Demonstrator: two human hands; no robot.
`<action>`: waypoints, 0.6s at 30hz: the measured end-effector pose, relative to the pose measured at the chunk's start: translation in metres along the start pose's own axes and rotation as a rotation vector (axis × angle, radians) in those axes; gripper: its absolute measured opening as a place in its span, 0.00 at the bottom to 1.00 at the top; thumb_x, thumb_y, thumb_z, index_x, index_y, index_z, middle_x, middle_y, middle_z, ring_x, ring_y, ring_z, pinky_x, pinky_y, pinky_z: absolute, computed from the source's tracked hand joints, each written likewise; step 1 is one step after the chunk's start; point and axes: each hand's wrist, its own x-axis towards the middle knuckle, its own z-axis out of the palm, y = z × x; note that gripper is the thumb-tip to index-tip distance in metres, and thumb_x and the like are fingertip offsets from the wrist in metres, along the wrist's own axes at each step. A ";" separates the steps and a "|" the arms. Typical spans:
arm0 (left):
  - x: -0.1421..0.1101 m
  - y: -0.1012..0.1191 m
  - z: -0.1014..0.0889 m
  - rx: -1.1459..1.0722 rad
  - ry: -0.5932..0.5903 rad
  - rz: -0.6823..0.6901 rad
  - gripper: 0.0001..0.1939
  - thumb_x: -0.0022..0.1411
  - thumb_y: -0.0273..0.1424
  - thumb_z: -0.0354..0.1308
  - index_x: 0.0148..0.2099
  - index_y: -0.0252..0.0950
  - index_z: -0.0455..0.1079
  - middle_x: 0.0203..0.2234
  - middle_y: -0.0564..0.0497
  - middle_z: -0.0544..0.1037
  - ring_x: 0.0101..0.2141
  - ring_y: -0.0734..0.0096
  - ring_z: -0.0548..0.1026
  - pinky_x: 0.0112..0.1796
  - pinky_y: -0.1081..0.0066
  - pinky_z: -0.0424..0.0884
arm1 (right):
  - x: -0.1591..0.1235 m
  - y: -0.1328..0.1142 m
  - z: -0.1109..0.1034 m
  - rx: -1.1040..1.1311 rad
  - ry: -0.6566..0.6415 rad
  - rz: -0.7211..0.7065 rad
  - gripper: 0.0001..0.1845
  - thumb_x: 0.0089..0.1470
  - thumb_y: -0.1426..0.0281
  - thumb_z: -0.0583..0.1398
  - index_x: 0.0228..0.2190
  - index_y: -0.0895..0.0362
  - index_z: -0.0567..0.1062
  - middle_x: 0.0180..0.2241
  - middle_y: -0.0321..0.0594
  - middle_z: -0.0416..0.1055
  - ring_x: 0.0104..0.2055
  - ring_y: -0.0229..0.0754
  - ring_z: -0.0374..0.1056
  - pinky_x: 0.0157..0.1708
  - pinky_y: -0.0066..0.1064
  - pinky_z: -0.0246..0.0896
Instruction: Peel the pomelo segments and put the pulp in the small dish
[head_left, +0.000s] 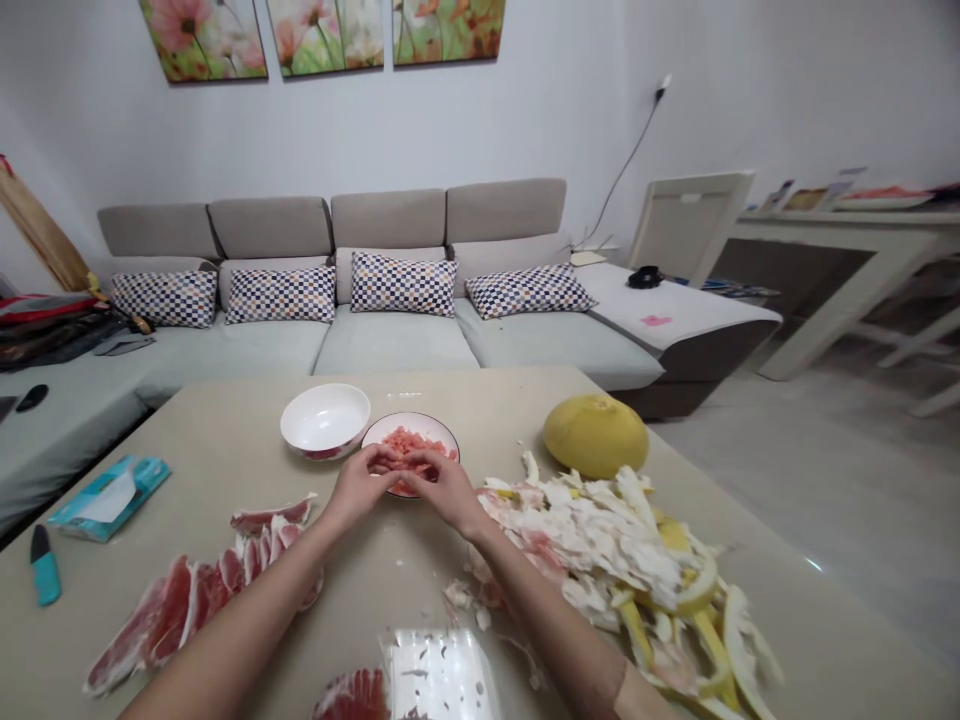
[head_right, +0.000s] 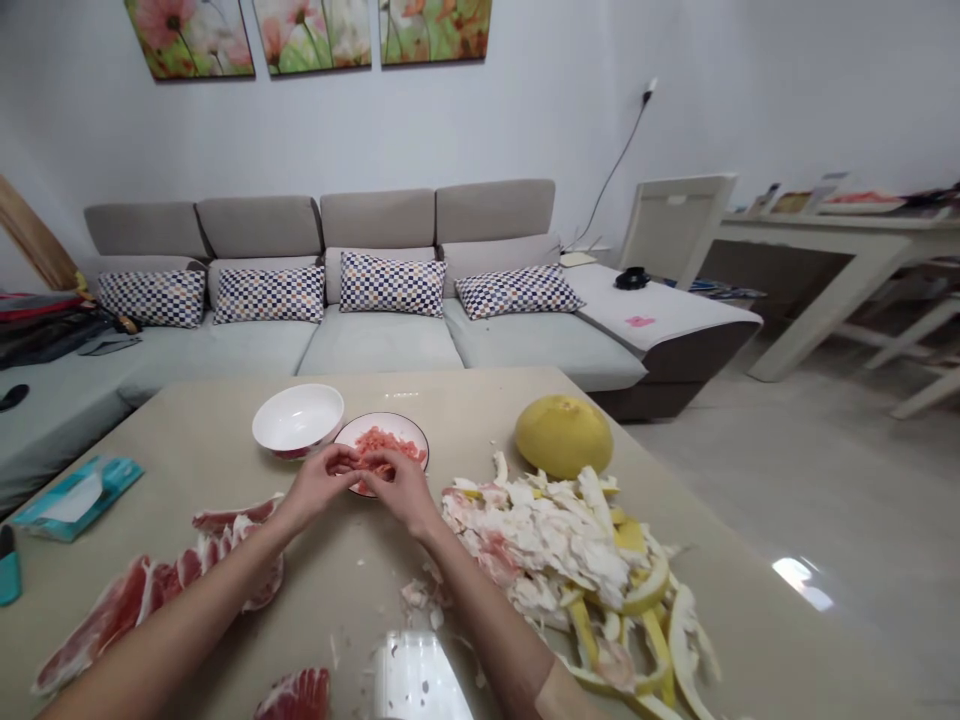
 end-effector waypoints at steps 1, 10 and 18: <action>0.001 0.001 0.001 0.014 -0.010 0.005 0.12 0.43 0.29 0.69 0.32 0.34 0.73 0.28 0.51 0.77 0.29 0.71 0.75 0.35 0.71 0.69 | 0.002 0.001 -0.001 0.012 -0.009 0.004 0.13 0.47 0.64 0.63 0.35 0.57 0.79 0.36 0.41 0.77 0.34 0.41 0.71 0.38 0.33 0.66; 0.013 -0.013 -0.008 0.072 -0.040 -0.053 0.12 0.53 0.33 0.65 0.39 0.32 0.71 0.32 0.47 0.78 0.35 0.65 0.77 0.39 0.65 0.72 | 0.028 0.027 -0.003 0.102 -0.052 0.140 0.15 0.52 0.62 0.57 0.30 0.60 0.78 0.27 0.41 0.78 0.31 0.40 0.74 0.34 0.32 0.71; 0.057 -0.025 -0.006 0.287 0.070 -0.097 0.16 0.64 0.35 0.55 0.53 0.35 0.66 0.49 0.44 0.71 0.44 0.62 0.73 0.43 0.57 0.72 | 0.058 0.019 -0.013 -0.145 0.104 0.095 0.14 0.45 0.76 0.57 0.34 0.57 0.79 0.39 0.43 0.78 0.41 0.44 0.73 0.45 0.34 0.66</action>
